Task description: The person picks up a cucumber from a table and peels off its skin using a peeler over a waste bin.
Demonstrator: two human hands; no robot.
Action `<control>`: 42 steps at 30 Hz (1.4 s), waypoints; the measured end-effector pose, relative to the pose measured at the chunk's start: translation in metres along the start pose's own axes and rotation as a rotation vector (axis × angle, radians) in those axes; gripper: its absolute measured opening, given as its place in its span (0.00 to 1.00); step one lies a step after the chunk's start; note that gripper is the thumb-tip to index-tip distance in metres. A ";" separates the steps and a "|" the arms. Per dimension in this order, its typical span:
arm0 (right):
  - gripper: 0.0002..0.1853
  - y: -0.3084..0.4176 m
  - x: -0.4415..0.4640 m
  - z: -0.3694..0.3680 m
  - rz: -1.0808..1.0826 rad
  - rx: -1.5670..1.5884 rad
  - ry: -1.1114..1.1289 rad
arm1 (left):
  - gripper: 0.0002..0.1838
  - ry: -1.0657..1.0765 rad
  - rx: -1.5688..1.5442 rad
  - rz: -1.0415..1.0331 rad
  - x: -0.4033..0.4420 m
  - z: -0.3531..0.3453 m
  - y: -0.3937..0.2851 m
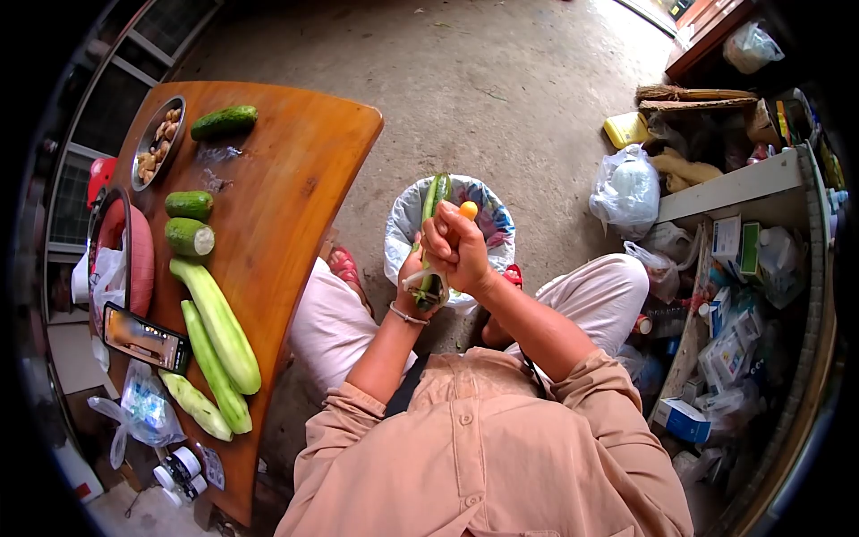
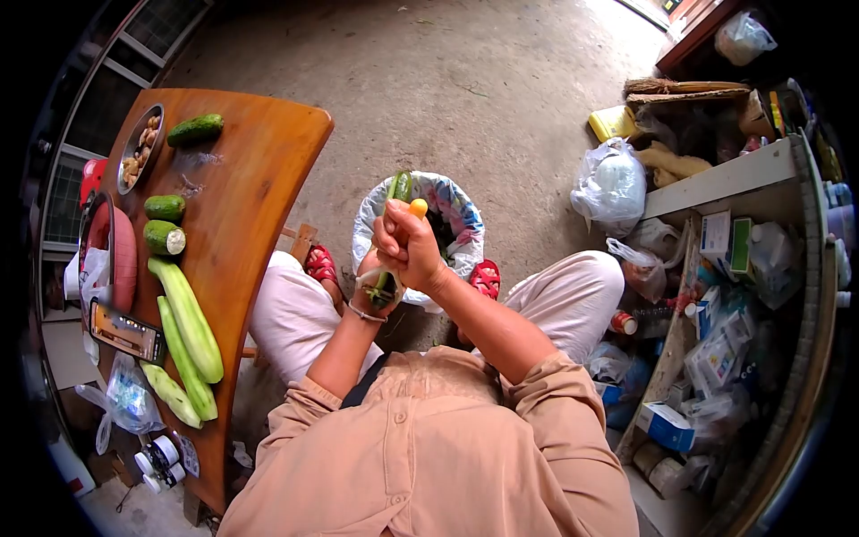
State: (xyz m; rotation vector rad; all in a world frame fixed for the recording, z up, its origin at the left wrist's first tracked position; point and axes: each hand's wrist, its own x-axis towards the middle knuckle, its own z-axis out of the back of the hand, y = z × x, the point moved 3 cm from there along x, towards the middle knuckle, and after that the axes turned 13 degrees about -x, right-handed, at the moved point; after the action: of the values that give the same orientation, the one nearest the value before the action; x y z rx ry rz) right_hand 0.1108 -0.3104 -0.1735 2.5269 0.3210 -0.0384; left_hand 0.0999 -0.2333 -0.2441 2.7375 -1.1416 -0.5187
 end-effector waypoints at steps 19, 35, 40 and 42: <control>0.15 0.058 0.045 0.061 0.218 -0.126 -0.291 | 0.23 -0.104 0.358 0.121 -0.056 -0.003 -0.007; 0.18 0.022 0.019 0.047 0.108 -0.171 -0.239 | 0.21 -0.164 0.276 0.047 -0.058 0.009 -0.016; 0.16 0.001 0.018 0.026 0.036 -0.147 -0.095 | 0.18 -0.221 0.303 0.032 -0.058 0.014 -0.014; 0.16 0.001 0.017 0.021 0.031 -0.169 -0.093 | 0.17 -0.220 0.319 0.025 -0.057 0.014 -0.013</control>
State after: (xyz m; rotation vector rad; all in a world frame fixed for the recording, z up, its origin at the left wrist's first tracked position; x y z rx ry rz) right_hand 0.1279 -0.3189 -0.1922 2.3532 0.2368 -0.1117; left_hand 0.0659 -0.1840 -0.2456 2.9851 -1.4194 -0.7057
